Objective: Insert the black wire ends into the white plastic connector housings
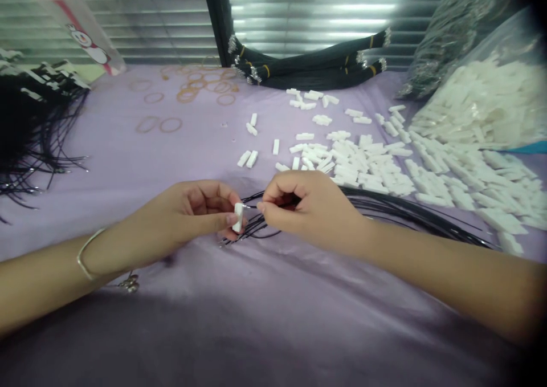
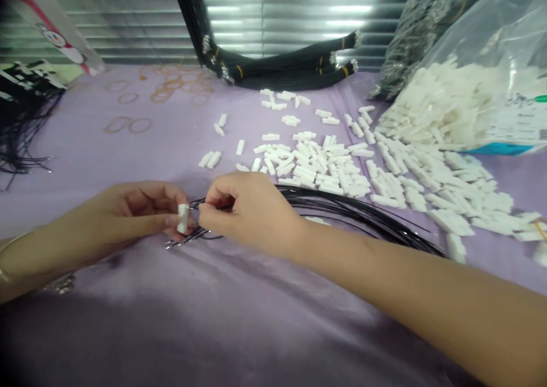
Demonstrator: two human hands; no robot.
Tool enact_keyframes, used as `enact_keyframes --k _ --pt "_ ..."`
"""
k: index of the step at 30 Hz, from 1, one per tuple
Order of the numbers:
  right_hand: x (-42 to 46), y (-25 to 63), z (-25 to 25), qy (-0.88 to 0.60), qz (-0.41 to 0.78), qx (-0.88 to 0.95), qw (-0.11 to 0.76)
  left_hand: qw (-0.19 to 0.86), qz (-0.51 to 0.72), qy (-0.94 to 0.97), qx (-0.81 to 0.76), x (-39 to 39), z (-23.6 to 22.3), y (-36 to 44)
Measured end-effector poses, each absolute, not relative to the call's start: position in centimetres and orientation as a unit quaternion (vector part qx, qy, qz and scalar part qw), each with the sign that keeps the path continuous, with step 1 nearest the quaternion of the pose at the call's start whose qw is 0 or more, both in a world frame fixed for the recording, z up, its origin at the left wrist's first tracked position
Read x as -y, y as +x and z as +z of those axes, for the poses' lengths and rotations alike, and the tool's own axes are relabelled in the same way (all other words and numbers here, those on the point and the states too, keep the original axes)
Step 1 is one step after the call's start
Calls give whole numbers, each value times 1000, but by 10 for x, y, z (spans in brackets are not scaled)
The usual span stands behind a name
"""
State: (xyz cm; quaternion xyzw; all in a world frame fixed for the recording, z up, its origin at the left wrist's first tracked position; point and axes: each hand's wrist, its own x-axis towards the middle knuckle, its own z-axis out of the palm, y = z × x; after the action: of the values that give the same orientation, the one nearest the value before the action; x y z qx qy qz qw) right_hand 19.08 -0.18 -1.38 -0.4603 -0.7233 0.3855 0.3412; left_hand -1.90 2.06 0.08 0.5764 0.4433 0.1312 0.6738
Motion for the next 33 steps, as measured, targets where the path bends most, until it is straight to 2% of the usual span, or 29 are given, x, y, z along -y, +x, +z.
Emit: enact_keyframes --k 12,16,33 --pt "1 190 -15 -449 364 755 310 655 148 579 -462 -15 2 -18" --pt "2 189 -15 -452 334 766 312 662 162 570 -459 -14 2 -16" --pt "2 190 -12 -452 335 775 289 707 160 561 -399 -22 -4 -20"
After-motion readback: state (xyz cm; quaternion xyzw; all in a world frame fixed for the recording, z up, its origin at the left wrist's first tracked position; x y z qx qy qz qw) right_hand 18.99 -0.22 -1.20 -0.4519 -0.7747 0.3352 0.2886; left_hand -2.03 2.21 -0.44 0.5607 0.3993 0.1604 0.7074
